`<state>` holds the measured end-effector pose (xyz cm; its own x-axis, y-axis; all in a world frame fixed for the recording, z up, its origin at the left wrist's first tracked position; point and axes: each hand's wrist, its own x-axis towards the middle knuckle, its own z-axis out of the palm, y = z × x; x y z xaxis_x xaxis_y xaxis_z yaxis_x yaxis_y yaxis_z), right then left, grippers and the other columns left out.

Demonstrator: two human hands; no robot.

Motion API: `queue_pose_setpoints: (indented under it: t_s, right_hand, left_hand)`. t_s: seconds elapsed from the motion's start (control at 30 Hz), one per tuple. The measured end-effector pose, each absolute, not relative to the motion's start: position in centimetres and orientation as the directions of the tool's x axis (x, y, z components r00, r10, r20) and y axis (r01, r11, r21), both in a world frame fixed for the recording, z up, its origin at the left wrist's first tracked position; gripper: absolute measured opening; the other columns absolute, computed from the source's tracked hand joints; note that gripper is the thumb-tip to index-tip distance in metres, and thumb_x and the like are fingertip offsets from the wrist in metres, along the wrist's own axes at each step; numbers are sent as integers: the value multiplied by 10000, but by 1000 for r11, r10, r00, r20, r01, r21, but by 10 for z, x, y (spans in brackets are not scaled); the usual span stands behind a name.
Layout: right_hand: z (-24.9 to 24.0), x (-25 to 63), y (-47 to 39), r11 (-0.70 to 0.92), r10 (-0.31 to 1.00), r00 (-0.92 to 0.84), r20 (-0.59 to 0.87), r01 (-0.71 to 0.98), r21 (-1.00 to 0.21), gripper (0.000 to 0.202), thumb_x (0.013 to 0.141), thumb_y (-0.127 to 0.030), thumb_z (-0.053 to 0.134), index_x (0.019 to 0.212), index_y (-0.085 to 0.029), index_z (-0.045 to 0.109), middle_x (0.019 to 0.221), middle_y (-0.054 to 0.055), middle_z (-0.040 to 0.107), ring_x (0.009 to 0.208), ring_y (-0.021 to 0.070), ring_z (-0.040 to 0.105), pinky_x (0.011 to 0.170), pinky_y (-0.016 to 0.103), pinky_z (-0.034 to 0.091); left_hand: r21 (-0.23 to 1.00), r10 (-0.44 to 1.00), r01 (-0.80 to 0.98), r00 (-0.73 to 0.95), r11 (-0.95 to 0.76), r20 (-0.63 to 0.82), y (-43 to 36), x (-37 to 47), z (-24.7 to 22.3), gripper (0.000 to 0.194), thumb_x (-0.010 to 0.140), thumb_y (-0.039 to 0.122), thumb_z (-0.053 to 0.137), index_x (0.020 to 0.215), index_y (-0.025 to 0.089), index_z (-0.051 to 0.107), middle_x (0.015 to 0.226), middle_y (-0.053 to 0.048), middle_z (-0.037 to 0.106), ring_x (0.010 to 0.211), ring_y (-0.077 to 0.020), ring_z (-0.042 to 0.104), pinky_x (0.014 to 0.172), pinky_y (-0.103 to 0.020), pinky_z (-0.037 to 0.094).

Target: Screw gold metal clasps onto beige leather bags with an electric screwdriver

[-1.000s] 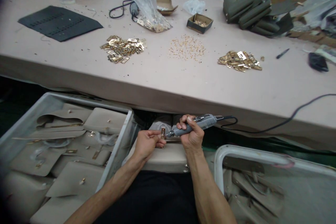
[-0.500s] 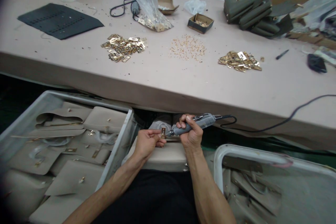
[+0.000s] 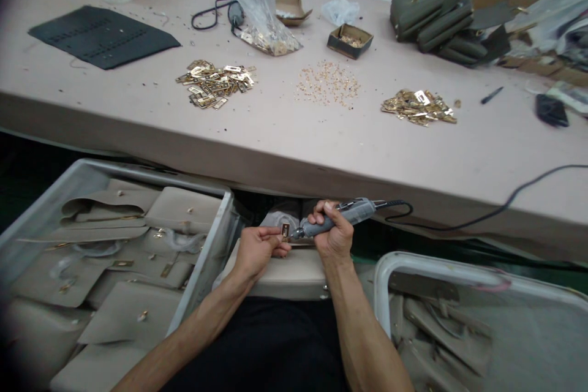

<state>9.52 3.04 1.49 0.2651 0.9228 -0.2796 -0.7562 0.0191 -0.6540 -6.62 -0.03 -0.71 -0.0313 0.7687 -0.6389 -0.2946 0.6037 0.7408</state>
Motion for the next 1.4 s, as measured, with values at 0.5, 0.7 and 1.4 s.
queue_pose_setpoints:
  t_s: [0.5,0.7,1.4]
  right_hand:
    - [20,95,28,15,914,271,-302,-766,-643,225,667,-172,827,715,-184,607,741,-2,613,548,86,442,561,247,453]
    - [25,92,26,27,921,272,-278,-758,-652,226,674,-178,827,738,-193,611,746,-6,611,553,89,443,566,249,454]
    - [26,87,24,67,933,291,-211,-718,-693,263,709,-193,829,711,-193,566,738,-16,579,561,91,440,568,259,461]
  left_hand:
    - [759,778,-275,-56,590,-626,-2,-66,-5,141,707,55,729,840,66,687,558,-114,730,462,-215,711,436,-219,574]
    - [750,767,-281,-68,599,-639,-2,-66,-3,158,690,67,755,832,74,686,553,-105,728,473,-231,720,444,-236,588]
    - [750,767,-274,-65,602,-639,-2,-65,3,132,707,50,745,823,82,693,559,-96,730,469,-209,713,458,-230,588]
